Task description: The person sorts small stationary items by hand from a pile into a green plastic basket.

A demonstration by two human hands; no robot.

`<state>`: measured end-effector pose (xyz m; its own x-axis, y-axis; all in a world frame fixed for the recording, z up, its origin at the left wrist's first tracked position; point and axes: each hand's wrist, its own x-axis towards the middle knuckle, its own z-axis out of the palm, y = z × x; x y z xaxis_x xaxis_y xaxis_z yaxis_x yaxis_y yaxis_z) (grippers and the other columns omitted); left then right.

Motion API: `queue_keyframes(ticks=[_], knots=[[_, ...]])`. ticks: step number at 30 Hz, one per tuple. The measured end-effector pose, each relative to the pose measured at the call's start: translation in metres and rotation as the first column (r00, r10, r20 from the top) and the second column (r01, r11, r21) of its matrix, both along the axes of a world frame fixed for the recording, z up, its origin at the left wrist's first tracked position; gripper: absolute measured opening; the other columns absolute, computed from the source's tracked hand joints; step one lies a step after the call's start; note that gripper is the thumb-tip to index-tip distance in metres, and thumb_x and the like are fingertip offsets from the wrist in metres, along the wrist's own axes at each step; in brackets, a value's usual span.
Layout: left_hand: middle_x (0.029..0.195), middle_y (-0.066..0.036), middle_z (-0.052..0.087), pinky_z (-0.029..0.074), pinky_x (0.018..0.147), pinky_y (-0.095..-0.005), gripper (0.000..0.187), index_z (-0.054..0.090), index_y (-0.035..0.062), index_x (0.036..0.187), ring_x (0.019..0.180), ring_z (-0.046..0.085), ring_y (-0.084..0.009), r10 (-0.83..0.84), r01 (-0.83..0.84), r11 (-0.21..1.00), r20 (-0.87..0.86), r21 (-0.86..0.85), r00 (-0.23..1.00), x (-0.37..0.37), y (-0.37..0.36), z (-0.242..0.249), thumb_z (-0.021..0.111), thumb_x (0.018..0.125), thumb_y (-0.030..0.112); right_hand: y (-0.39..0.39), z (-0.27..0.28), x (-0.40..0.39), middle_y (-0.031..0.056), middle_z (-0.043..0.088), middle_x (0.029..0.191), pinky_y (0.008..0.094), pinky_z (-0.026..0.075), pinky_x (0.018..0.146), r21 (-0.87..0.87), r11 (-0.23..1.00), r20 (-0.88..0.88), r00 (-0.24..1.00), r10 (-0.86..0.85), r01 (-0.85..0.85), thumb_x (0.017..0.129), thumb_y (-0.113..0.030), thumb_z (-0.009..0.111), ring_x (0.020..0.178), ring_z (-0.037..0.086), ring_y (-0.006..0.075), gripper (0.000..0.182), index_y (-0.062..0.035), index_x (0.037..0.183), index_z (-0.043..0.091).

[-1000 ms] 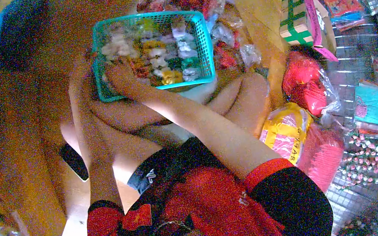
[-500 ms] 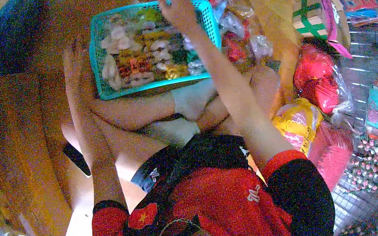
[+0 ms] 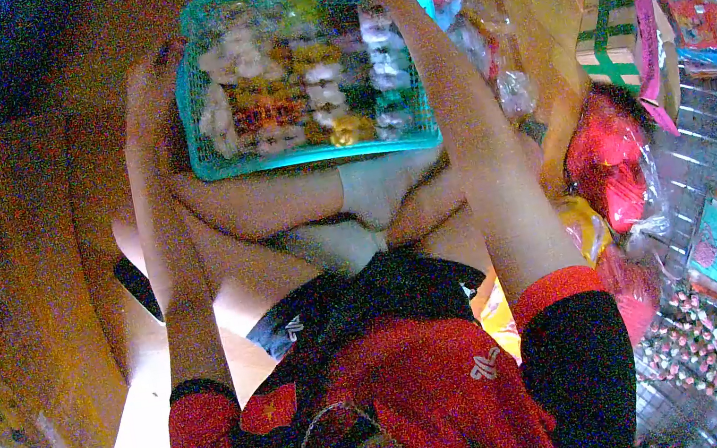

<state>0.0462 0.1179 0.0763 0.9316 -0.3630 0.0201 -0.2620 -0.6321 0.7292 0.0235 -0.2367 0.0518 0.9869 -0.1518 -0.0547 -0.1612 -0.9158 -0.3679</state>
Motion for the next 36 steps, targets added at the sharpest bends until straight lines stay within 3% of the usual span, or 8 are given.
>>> queue_keyframes(ticks=[5, 12, 18, 21, 24, 27, 31, 36], knots=[[0.084, -0.015, 0.061, 0.047, 0.069, -0.0363, 0.027, 0.059, 0.0064, 0.096, 0.077, 0.060, -0.0285, 0.030, -0.030, 0.999, 0.025, -0.033, 0.999, -0.012, -0.002, 0.015, 0.048, 0.083, 0.028, 0.004, -0.003, 0.017, 0.0155, 0.052, 0.112, 0.0357, 0.040, 0.087, -0.134, 0.991, -0.016, 1.000, -0.026, 0.023, 0.068, -0.054, 0.056, 0.101, 0.052, 0.0287, 0.062, -0.0163, 0.118, 0.048], [0.086, -0.016, 0.061, 0.046, 0.069, -0.0363, 0.025, 0.059, 0.0069, 0.095, 0.078, 0.060, -0.0285, -0.002, 0.008, 0.996, 0.069, -0.090, 0.998, -0.005, -0.002, 0.005, 0.048, 0.083, 0.025, 0.011, -0.001, 0.031, 0.0098, 0.060, 0.097, 0.0327, 0.045, 0.077, -0.134, 0.990, -0.014, 0.999, 0.051, -0.053, 0.072, -0.036, 0.062, 0.089, 0.057, 0.0256, 0.039, -0.0119, 0.103, 0.058], [0.083, -0.019, 0.060, 0.046, 0.069, -0.0385, 0.027, 0.059, 0.0069, 0.096, 0.078, 0.058, -0.0327, 0.015, -0.015, 0.998, 0.010, -0.054, 1.000, -0.006, 0.002, 0.002, 0.048, 0.083, 0.028, 0.030, 0.044, 0.004, 0.0091, 0.060, 0.088, 0.0314, 0.044, 0.073, 0.168, 0.985, 0.413, 0.910, -0.029, -0.045, 0.079, -0.025, 0.057, 0.080, 0.058, 0.0202, 0.023, -0.0066, 0.093, 0.057], [0.083, -0.020, 0.059, 0.046, 0.070, -0.0400, 0.029, 0.059, 0.0066, 0.096, 0.079, 0.057, -0.0344, -0.012, 0.019, 0.995, 0.066, -0.100, 0.998, -0.003, 0.002, -0.002, 0.047, 0.083, 0.029, 0.065, 0.099, -0.029, 0.0101, 0.051, 0.077, 0.0369, 0.046, 0.063, 0.734, 0.648, 0.368, 0.921, -0.126, -0.204, 0.087, -0.017, 0.046, 0.068, 0.055, 0.0265, 0.021, -0.0039, 0.103, 0.048], [0.084, -0.020, 0.059, 0.045, 0.071, -0.0419, 0.030, 0.058, 0.0051, 0.096, 0.081, 0.056, -0.0356, -0.032, 0.042, 0.994, 0.090, -0.105, 0.995, -0.005, 0.003, -0.005, 0.045, 0.083, 0.029, 0.066, 0.096, -0.043, 0.0081, 0.053, 0.079, 0.0326, 0.044, 0.069, 0.436, 0.841, 0.507, 0.859, 0.065, -0.321, 0.083, -0.017, 0.051, 0.072, 0.055, 0.0192, 0.016, -0.0035, 0.091, 0.052], [0.085, -0.020, 0.059, 0.045, 0.072, -0.0435, 0.031, 0.058, 0.0045, 0.096, 0.082, 0.055, -0.0371, -0.034, 0.044, 0.995, 0.115, -0.089, 0.993, -0.004, 0.002, -0.005, 0.044, 0.084, 0.029, 0.110, 0.102, -0.075, 0.0067, 0.052, 0.082, 0.0300, 0.042, 0.075, 0.256, 0.850, 0.480, 0.824, 0.302, -0.461, 0.081, -0.014, 0.052, 0.080, 0.053, 0.0162, 0.013, -0.0026, 0.087, 0.053], [0.087, -0.021, 0.058, 0.044, 0.073, -0.0450, 0.032, 0.058, 0.0051, 0.096, 0.082, 0.054, -0.0384, -0.044, 0.052, 0.996, 0.100, -0.075, 0.994, -0.005, 0.003, -0.006, 0.043, 0.084, 0.031, 0.173, 0.092, -0.107, 0.0114, 0.052, 0.092, 0.0340, 0.040, 0.080, 0.390, 0.801, 0.168, 0.890, 0.424, -0.455, 0.079, -0.015, 0.054, 0.090, 0.051, 0.0240, 0.017, -0.0034, 0.091, 0.051], [0.086, -0.021, 0.058, 0.044, 0.073, -0.0457, 0.034, 0.057, 0.0047, 0.096, 0.081, 0.054, -0.0391, -0.053, 0.057, 0.998, 0.103, -0.035, 0.993, -0.008, 0.006, -0.003, 0.042, 0.084, 0.033, 0.203, 0.061, -0.115, 0.0163, 0.052, 0.098, 0.0374, 0.039, 0.083, 0.288, 0.838, 0.253, 0.881, 0.400, -0.463, 0.074, -0.019, 0.060, 0.096, 0.049, 0.0314, 0.033, -0.0040, 0.101, 0.050]])
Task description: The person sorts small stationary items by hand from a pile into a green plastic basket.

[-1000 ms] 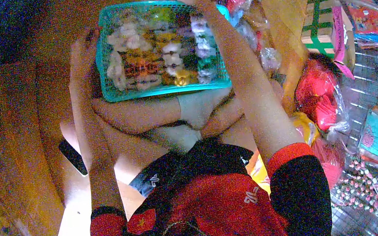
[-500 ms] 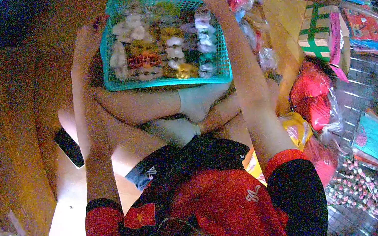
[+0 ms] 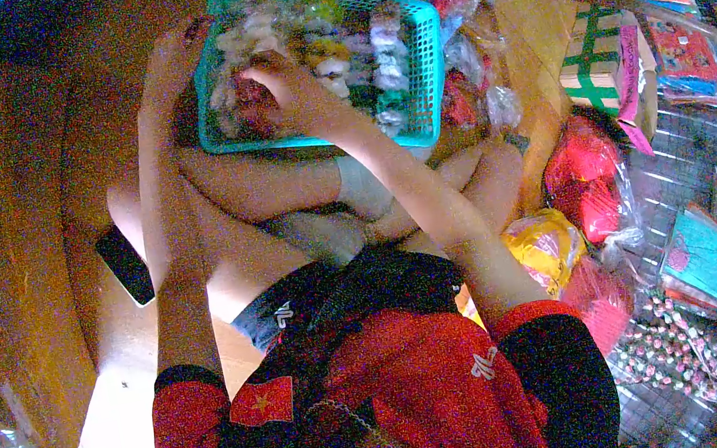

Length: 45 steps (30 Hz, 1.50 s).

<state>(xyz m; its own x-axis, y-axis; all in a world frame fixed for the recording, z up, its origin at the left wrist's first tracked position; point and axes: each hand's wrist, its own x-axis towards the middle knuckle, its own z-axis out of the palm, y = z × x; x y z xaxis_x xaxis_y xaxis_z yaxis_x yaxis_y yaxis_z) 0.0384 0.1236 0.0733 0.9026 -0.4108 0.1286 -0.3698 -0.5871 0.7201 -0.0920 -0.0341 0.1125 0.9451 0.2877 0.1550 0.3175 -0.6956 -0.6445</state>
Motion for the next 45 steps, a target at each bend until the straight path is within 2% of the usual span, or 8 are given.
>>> queue_keyframes(ticks=[10, 13, 19, 28, 31, 37, 41, 45], knots=[[0.089, -0.021, 0.058, 0.043, 0.074, -0.0459, 0.034, 0.056, 0.0055, 0.098, 0.085, 0.054, -0.0375, -0.019, 0.019, 0.999, -0.016, 0.027, 1.000, 0.003, -0.001, -0.005, 0.042, 0.084, 0.033, 0.013, -0.022, 0.002, 0.0218, 0.049, 0.104, 0.0411, 0.039, 0.083, -0.107, 0.992, -0.070, 0.995, -0.077, 0.069, 0.063, -0.005, 0.059, 0.098, 0.046, 0.0395, 0.048, -0.0007, 0.109, 0.044], [0.090, -0.020, 0.058, 0.043, 0.075, -0.0457, 0.033, 0.057, 0.0060, 0.098, 0.086, 0.054, -0.0370, -0.024, 0.024, 0.999, -0.037, 0.021, 0.999, 0.000, -0.002, -0.002, 0.043, 0.084, 0.033, 0.024, -0.018, -0.001, 0.0215, 0.051, 0.099, 0.0420, 0.040, 0.079, -0.145, 0.983, 0.144, 0.985, -0.092, 0.113, 0.064, -0.003, 0.056, 0.094, 0.048, 0.0392, 0.041, -0.0004, 0.104, 0.046], [0.090, -0.020, 0.058, 0.043, 0.075, -0.0456, 0.035, 0.056, 0.0057, 0.099, 0.085, 0.054, -0.0372, -0.031, 0.031, 0.999, -0.007, 0.021, 0.999, -0.001, -0.003, -0.005, 0.043, 0.084, 0.034, 0.029, -0.030, 0.000, 0.0203, 0.053, 0.093, 0.0432, 0.040, 0.076, -0.097, 0.988, 0.065, 0.991, -0.116, 0.122, 0.066, 0.000, 0.052, 0.089, 0.050, 0.0379, 0.032, -0.0015, 0.098, 0.046], [0.092, -0.021, 0.057, 0.044, 0.075, -0.0445, 0.033, 0.057, 0.0059, 0.097, 0.087, 0.054, -0.0372, -0.032, 0.029, 0.998, 0.048, 0.059, 0.998, 0.001, -0.005, -0.011, 0.043, 0.084, 0.033, 0.028, -0.024, -0.004, 0.0202, 0.053, 0.096, 0.0433, 0.041, 0.078, 0.038, 0.976, -0.098, 0.973, -0.210, 0.214, 0.059, -0.004, 0.064, 0.089, 0.050, 0.0392, 0.054, -0.0045, 0.108, 0.041], [0.091, -0.020, 0.058, 0.044, 0.075, -0.0445, 0.031, 0.058, 0.0066, 0.096, 0.086, 0.054, -0.0371, -0.040, 0.040, 0.999, 0.026, 0.032, 0.999, -0.005, -0.004, -0.004, 0.044, 0.084, 0.032, 0.025, -0.031, -0.009, 0.0207, 0.052, 0.098, 0.0441, 0.041, 0.078, 0.085, 0.989, 0.072, 0.989, -0.128, 0.122, 0.059, -0.005, 0.065, 0.089, 0.050, 0.0403, 0.062, -0.0058, 0.114, 0.037], [0.090, -0.019, 0.058, 0.044, 0.074, -0.0441, 0.029, 0.058, 0.0077, 0.095, 0.085, 0.055, -0.0357, -0.012, 0.008, 0.992, 0.038, 0.123, 0.999, -0.005, -0.006, -0.004, 0.044, 0.084, 0.030, 0.028, -0.035, -0.007, 0.0187, 0.053, 0.100, 0.0447, 0.038, 0.083, -0.179, 0.955, 0.075, 0.971, -0.227, 0.237, 0.070, -0.002, 0.052, 0.095, 0.048, 0.0381, 0.049, -0.0070, 0.116, 0.036], [0.092, -0.019, 0.057, 0.044, 0.074, -0.0443, 0.028, 0.058, 0.0082, 0.095, 0.085, 0.055, -0.0361, -0.021, 0.014, 0.992, 0.049, 0.127, 0.999, -0.007, -0.009, 0.004, 0.044, 0.084, 0.029, 0.037, -0.041, -0.006, 0.0133, 0.057, 0.096, 0.0463, 0.037, 0.083, -0.565, 0.752, 0.259, 0.938, -0.230, 0.340, 0.073, -0.008, 0.050, 0.098, 0.049, 0.0307, 0.048, -0.0082, 0.119, 0.036], [0.093, -0.019, 0.057, 0.044, 0.075, -0.0439, 0.027, 0.058, 0.0085, 0.096, 0.085, 0.055, -0.0358, 0.007, -0.006, 0.999, -0.017, 0.034, 1.000, -0.012, -0.004, 0.009, 0.044, 0.083, 0.028, 0.031, -0.027, -0.006, 0.0172, 0.051, 0.106, 0.0434, 0.036, 0.085, -0.473, 0.837, 0.179, 0.961, -0.212, 0.273, 0.066, -0.028, 0.064, 0.095, 0.049, 0.0298, 0.062, -0.0072, 0.118, 0.039]])
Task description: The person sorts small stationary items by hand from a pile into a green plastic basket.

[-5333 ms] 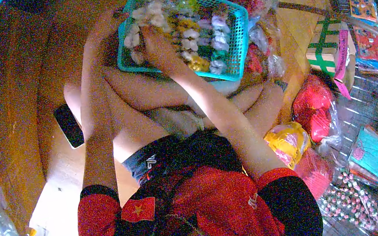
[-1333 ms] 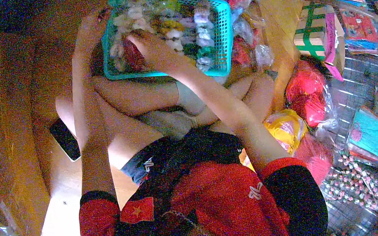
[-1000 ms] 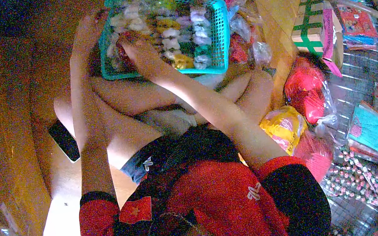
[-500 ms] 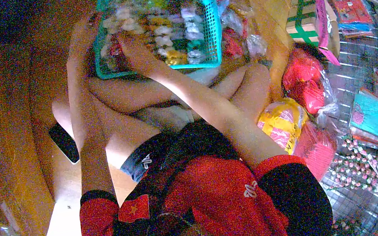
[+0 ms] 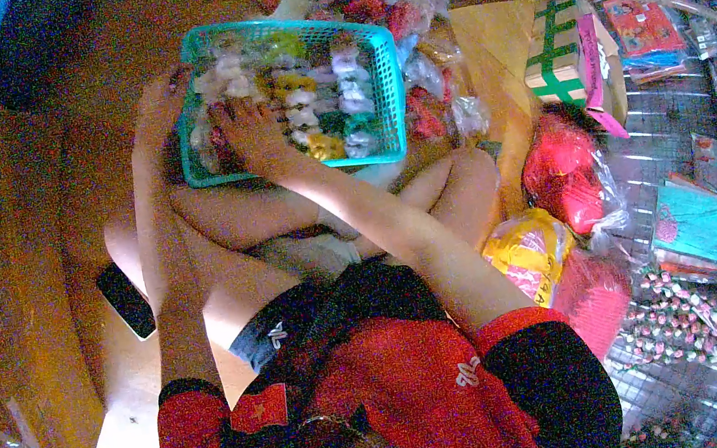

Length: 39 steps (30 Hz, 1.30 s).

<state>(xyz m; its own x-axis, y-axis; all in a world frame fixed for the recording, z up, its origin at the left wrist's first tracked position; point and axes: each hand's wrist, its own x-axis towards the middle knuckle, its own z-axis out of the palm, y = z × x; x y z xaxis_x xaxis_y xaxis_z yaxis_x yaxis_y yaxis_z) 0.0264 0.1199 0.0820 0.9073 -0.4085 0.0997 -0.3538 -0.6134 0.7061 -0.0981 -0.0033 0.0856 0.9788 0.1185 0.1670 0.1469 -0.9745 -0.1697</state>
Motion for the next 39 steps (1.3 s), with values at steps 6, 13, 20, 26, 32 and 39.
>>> queue_keyframes(ticks=[6, 13, 20, 26, 32, 39], knots=[[0.094, -0.016, 0.057, 0.043, 0.077, -0.0426, 0.023, 0.057, 0.0087, 0.095, 0.089, 0.053, -0.0349, 0.000, 0.002, 0.996, -0.028, 0.093, 1.000, 0.000, 0.003, 0.010, 0.047, 0.082, 0.025, -0.078, 0.040, 0.028, 0.0146, 0.053, 0.105, 0.0351, 0.042, 0.079, 0.590, 0.801, -0.016, 0.990, 0.140, -0.104, 0.072, -0.032, 0.063, 0.093, 0.053, 0.0250, 0.049, -0.0062, 0.110, 0.046], [0.096, -0.011, 0.058, 0.038, 0.086, -0.0425, 0.031, 0.058, 0.0102, 0.094, 0.097, 0.052, -0.0272, -0.450, 0.442, 0.891, 0.089, 0.102, 0.888, -0.021, -0.007, 0.001, 0.064, 0.066, 0.023, -0.228, -0.007, 0.118, 0.0161, 0.057, 0.097, 0.0390, 0.040, 0.086, 0.065, 0.968, -0.124, 0.965, -0.232, 0.241, 0.072, -0.038, 0.060, 0.094, 0.053, 0.0313, 0.041, -0.0079, 0.101, 0.056], [0.095, -0.009, 0.058, 0.037, 0.087, -0.0447, 0.032, 0.059, 0.0075, 0.088, 0.094, 0.054, -0.0242, -0.392, 0.317, 0.895, 0.213, 0.314, 0.895, -0.058, -0.017, 0.003, 0.068, 0.061, 0.022, -0.278, -0.068, 0.164, 0.0087, 0.051, 0.075, 0.0340, 0.044, 0.063, 0.799, 0.300, -0.509, 0.852, -0.125, 0.521, 0.083, -0.017, 0.050, 0.067, 0.053, 0.0208, 0.023, -0.0041, 0.101, 0.049], [0.084, -0.012, 0.059, 0.047, 0.074, -0.0361, 0.011, 0.060, 0.0054, 0.078, 0.089, 0.055, -0.0273, -0.341, 0.264, 0.769, 0.025, 0.582, 0.940, -0.067, -0.036, -0.002, 0.056, 0.068, 0.009, -0.298, -0.095, 0.168, 0.0085, 0.046, 0.073, 0.0324, 0.043, 0.058, 0.806, 0.034, -0.584, 0.784, 0.211, 0.591, 0.087, -0.013, 0.045, 0.064, 0.049, 0.0198, 0.020, -0.0015, 0.104, 0.044], [0.079, -0.015, 0.058, 0.049, 0.064, -0.0405, 0.018, 0.055, 0.0035, 0.079, 0.081, 0.056, -0.0314, -0.401, 0.293, 0.803, 0.107, 0.519, 0.910, -0.062, -0.027, -0.011, 0.061, 0.064, 0.011, -0.236, -0.003, 0.117, 0.0117, 0.050, 0.087, 0.0336, 0.042, 0.063, 0.395, 0.916, 0.047, 0.995, -0.090, 0.065, 0.084, -0.018, 0.051, 0.072, 0.049, 0.0222, 0.032, -0.0010, 0.110, 0.043], [0.076, -0.014, 0.060, 0.049, 0.066, -0.0398, 0.011, 0.059, 0.0043, 0.074, 0.076, 0.059, -0.0304, -0.380, 0.311, 0.843, 0.077, 0.439, 0.922, -0.063, -0.023, -0.004, 0.058, 0.065, 0.010, -0.183, 0.067, 0.035, 0.0090, 0.062, 0.081, 0.0308, 0.046, 0.068, 0.399, 0.861, 0.070, 0.926, -0.370, 0.314, 0.073, -0.026, 0.063, 0.075, 0.058, 0.0182, 0.038, -0.0042, 0.102, 0.055]])
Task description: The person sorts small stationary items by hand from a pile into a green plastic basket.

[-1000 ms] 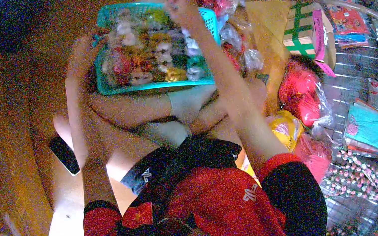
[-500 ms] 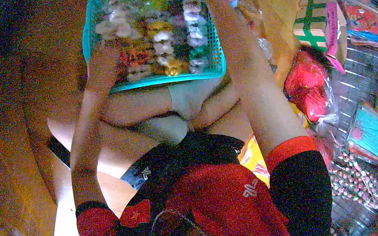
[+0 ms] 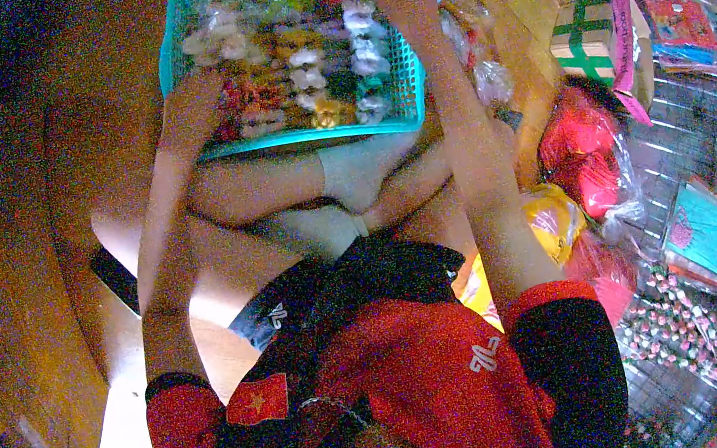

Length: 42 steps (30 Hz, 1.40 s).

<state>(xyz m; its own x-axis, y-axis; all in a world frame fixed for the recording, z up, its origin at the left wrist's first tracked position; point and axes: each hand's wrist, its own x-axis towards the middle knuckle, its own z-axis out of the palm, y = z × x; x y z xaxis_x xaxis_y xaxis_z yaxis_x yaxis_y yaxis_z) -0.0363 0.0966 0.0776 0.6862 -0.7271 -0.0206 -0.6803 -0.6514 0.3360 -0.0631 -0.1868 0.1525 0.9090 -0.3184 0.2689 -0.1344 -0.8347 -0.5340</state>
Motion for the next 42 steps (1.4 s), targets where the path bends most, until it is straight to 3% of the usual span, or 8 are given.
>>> queue_keyframes(ticks=[5, 10, 13, 14, 17, 23, 33, 42], knots=[[0.078, -0.014, 0.060, 0.049, 0.065, -0.0405, 0.013, 0.059, 0.0045, 0.075, 0.079, 0.059, -0.0301, 0.032, -0.033, 0.999, -0.040, -0.021, 0.999, 0.002, -0.002, -0.007, 0.061, 0.063, 0.009, 0.064, -0.016, -0.058, 0.0187, 0.058, 0.084, 0.0400, 0.044, 0.072, 0.146, 0.985, -0.226, 0.967, 0.120, -0.088, 0.068, -0.029, 0.060, 0.078, 0.055, 0.0328, 0.033, -0.0037, 0.088, 0.057], [0.079, -0.014, 0.060, 0.049, 0.066, -0.0401, 0.015, 0.059, 0.0046, 0.077, 0.081, 0.059, -0.0297, 0.051, -0.051, 0.999, -0.026, 0.000, 0.998, -0.001, -0.002, -0.004, 0.061, 0.063, 0.009, 0.115, -0.027, -0.066, 0.0218, 0.054, 0.096, 0.0410, 0.046, 0.068, 0.212, 0.968, -0.326, 0.924, 0.199, -0.134, 0.067, -0.034, 0.065, 0.079, 0.056, 0.0379, 0.057, 0.0013, 0.107, 0.044], [0.078, -0.014, 0.060, 0.049, 0.066, -0.0396, 0.017, 0.059, 0.0042, 0.077, 0.079, 0.059, -0.0295, 0.048, -0.048, 0.999, -0.049, 0.012, 0.998, 0.003, -0.004, -0.006, 0.063, 0.062, 0.011, 0.121, -0.047, -0.066, 0.0249, 0.048, 0.105, 0.0430, 0.046, 0.073, -0.187, 0.951, -0.248, 0.948, 0.198, -0.247, 0.067, -0.036, 0.065, 0.090, 0.051, 0.0412, 0.062, -0.0007, 0.112, 0.040], [0.077, -0.015, 0.060, 0.049, 0.067, -0.0396, 0.018, 0.059, 0.0041, 0.077, 0.079, 0.059, -0.0297, 0.055, -0.054, 0.998, -0.058, 0.014, 0.997, 0.003, -0.005, -0.007, 0.063, 0.061, 0.011, 0.121, -0.052, -0.065, 0.0261, 0.044, 0.108, 0.0438, 0.045, 0.077, -0.117, 0.960, -0.379, 0.905, 0.192, -0.253, 0.066, -0.032, 0.067, 0.096, 0.046, 0.0442, 0.063, -0.0024, 0.114, 0.040], [0.077, -0.015, 0.060, 0.049, 0.067, -0.0396, 0.018, 0.059, 0.0041, 0.077, 0.077, 0.059, -0.0301, 0.048, -0.047, 0.999, -0.066, 0.013, 0.997, 0.002, -0.003, -0.004, 0.063, 0.061, 0.011, 0.119, -0.056, -0.066, 0.0260, 0.045, 0.108, 0.0415, 0.045, 0.079, -0.252, 0.885, -0.097, 0.920, 0.379, -0.391, 0.065, -0.024, 0.068, 0.098, 0.046, 0.0438, 0.064, -0.0052, 0.118, 0.038], [0.078, -0.015, 0.060, 0.048, 0.065, -0.0401, 0.017, 0.059, 0.0039, 0.078, 0.077, 0.060, -0.0307, 0.022, -0.020, 0.999, -0.059, 0.034, 0.998, 0.004, -0.004, -0.003, 0.061, 0.063, 0.011, 0.102, -0.066, -0.066, 0.0216, 0.051, 0.096, 0.0401, 0.046, 0.076, -0.042, 0.913, -0.411, 0.840, 0.354, -0.405, 0.064, -0.014, 0.066, 0.089, 0.052, 0.0370, 0.066, -0.0100, 0.122, 0.036], [0.087, -0.015, 0.059, 0.048, 0.069, -0.0377, 0.030, 0.057, 0.0044, 0.089, 0.081, 0.059, -0.0279, -0.005, 0.000, 0.981, 0.023, 0.196, 1.000, 0.002, -0.009, 0.009, 0.065, 0.062, 0.014, 0.116, -0.077, -0.059, 0.0148, 0.056, 0.087, 0.0408, 0.049, 0.054, -0.413, 0.832, -0.529, 0.841, 0.113, -0.372, 0.070, -0.007, 0.050, 0.068, 0.059, 0.0301, 0.025, -0.0084, 0.095, 0.054], [0.115, -0.011, 0.046, 0.030, 0.093, -0.0428, 0.071, 0.045, 0.0075, 0.114, 0.110, 0.041, -0.0282, -0.165, 0.177, 0.967, 0.076, -0.186, 0.983, -0.007, -0.020, -0.003, 0.074, 0.050, 0.021, 0.125, -0.083, -0.066, 0.0124, 0.055, 0.081, 0.0365, 0.049, 0.053, -0.562, 0.771, -0.328, 0.936, 0.125, -0.300, 0.069, -0.010, 0.053, 0.070, 0.059, 0.0257, 0.017, -0.0011, 0.084, 0.055]])
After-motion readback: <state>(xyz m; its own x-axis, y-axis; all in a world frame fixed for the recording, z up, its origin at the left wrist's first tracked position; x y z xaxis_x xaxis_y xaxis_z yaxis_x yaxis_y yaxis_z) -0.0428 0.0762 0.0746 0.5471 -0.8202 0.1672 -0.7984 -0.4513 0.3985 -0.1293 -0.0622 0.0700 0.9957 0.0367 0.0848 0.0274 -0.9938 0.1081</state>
